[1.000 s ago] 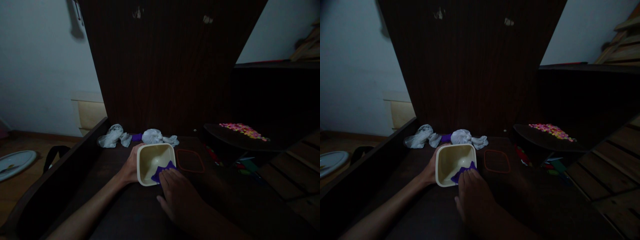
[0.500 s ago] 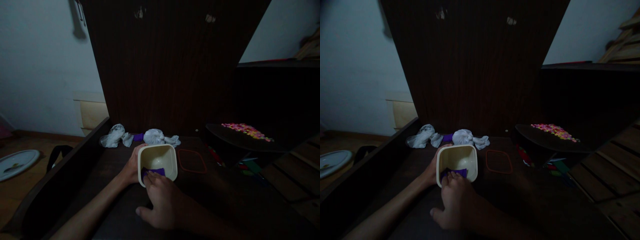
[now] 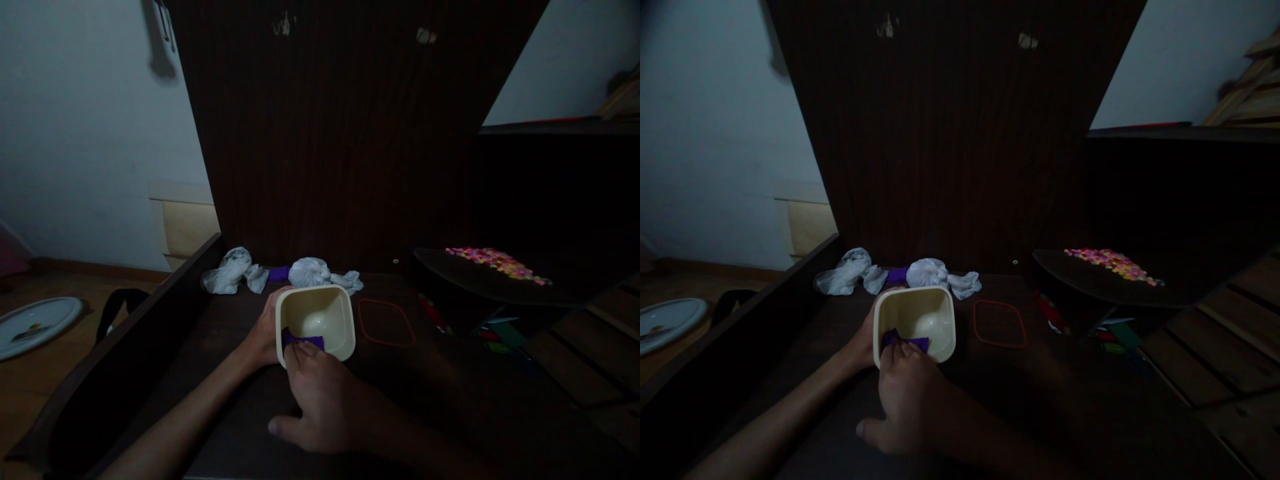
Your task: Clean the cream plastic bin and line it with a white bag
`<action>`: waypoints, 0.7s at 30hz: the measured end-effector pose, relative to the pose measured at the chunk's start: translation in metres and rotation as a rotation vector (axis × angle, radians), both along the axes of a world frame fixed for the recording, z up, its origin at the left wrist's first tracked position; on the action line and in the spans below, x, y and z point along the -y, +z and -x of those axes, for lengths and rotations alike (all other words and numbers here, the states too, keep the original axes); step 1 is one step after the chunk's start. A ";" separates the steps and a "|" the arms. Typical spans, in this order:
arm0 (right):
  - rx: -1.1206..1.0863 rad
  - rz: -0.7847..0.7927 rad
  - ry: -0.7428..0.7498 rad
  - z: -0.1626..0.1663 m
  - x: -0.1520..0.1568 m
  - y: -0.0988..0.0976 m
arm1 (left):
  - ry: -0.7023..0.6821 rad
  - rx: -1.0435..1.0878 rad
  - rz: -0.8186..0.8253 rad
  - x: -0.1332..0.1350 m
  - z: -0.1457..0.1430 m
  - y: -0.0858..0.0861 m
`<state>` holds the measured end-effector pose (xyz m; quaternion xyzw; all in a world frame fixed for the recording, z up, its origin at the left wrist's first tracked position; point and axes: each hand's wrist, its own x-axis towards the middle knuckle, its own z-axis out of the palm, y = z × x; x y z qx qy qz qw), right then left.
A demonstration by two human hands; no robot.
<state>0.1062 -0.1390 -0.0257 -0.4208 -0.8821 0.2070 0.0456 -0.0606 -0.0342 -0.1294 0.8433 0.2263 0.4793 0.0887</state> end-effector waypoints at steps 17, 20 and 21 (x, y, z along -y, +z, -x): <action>0.484 0.090 0.024 -0.025 -0.017 0.025 | 0.001 -0.051 -0.062 0.003 -0.005 0.006; 0.441 0.134 0.034 -0.020 -0.031 0.021 | 0.000 -0.049 -0.086 0.003 -0.006 0.005; 0.419 0.156 0.040 -0.018 -0.036 0.018 | 0.000 -0.058 -0.094 0.004 -0.007 0.005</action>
